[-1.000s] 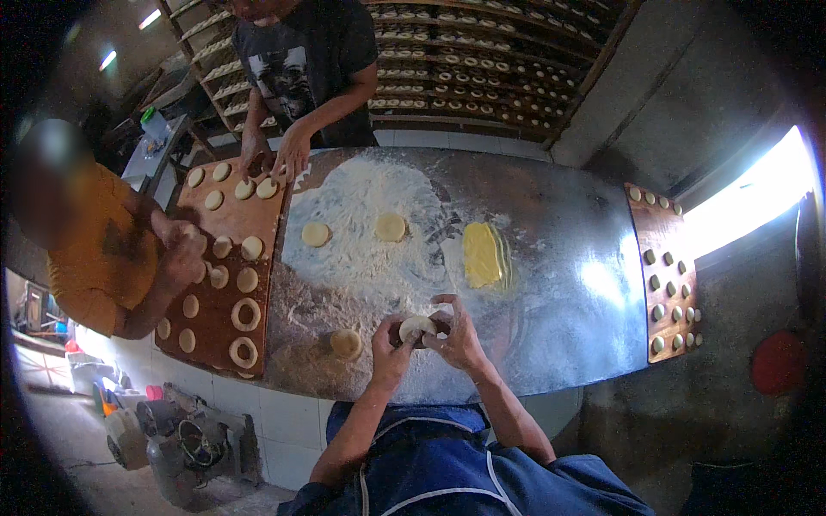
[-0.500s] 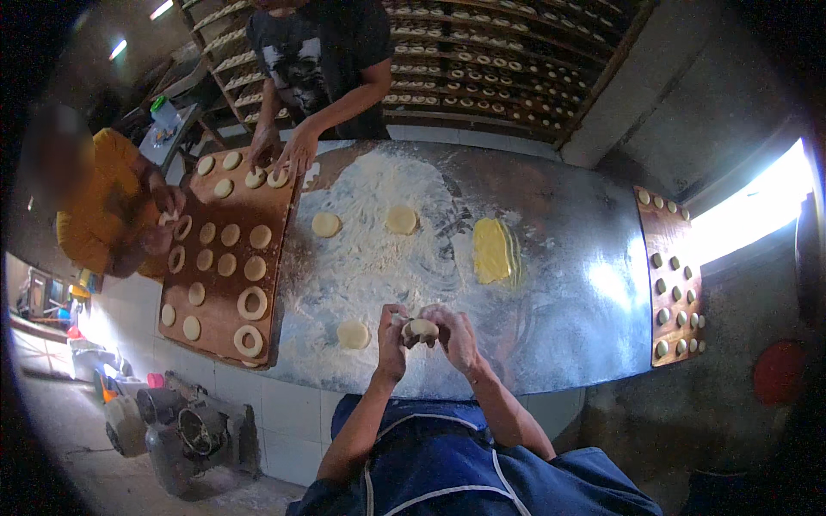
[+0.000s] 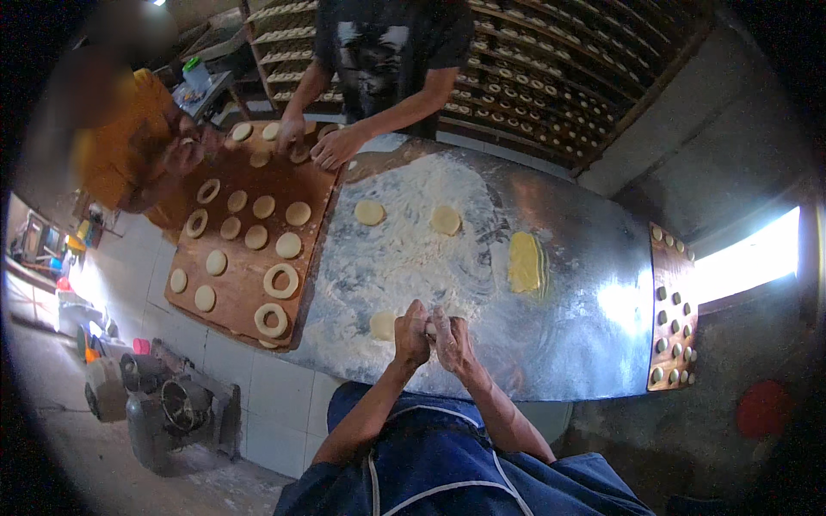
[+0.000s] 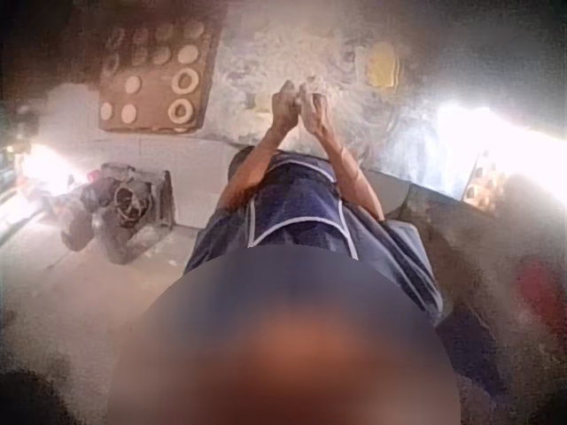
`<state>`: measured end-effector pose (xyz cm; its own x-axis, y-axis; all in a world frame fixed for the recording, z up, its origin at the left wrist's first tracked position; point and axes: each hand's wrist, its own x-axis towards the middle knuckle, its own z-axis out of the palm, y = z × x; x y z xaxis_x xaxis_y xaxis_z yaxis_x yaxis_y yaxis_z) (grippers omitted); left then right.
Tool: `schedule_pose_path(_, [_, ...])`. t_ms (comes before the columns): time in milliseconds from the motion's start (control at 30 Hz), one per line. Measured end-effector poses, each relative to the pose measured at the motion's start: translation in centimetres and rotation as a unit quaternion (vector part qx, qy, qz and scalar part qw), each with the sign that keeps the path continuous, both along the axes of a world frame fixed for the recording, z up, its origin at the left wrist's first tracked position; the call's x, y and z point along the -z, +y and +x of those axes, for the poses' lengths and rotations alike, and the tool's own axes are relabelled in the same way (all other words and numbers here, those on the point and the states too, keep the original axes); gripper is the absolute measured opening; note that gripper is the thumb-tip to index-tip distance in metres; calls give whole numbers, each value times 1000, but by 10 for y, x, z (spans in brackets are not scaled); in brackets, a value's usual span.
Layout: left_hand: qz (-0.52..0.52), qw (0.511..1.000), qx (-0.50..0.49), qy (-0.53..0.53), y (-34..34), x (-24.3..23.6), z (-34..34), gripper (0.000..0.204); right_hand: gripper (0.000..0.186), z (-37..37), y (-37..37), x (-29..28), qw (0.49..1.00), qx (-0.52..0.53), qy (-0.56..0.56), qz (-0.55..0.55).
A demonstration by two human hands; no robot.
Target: The person shapes small dough pieces into rings by hand, placing them on a wooden board. Two coworkers assist by arranging the shaped dough on the board and nearby racks.
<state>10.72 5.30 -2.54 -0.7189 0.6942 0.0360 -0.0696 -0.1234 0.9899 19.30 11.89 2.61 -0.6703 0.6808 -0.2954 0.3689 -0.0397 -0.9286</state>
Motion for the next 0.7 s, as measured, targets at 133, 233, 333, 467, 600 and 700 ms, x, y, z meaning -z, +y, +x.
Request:
schedule_pose_path(133, [17,993,25,-112,-16,11,-17,33,64,-11,-15,4,999,5,34,28])
schedule_pose_path(233, [-43,994,24,98,-29,-10,-31,29,64,-17,-18,4,998,-48,-7,42])
schedule_pose_path(333, [120,946,-3,-302,-28,2,-36,31,68,-28,-31,20,999,-33,10,36])
schedule_pose_path(467, [-83,983,54,152,-52,-24,-56,32,65,-36,-39,6,991,-83,-25,101])
schedule_pose_path(600, [94,974,-40,-200,-51,-6,-58,34,67,-50,-61,-12,990,-71,22,123])
schedule_pose_path(700, [-58,993,67,-83,-73,-33,-68,38,66,-53,-62,-3,992,-60,20,112])
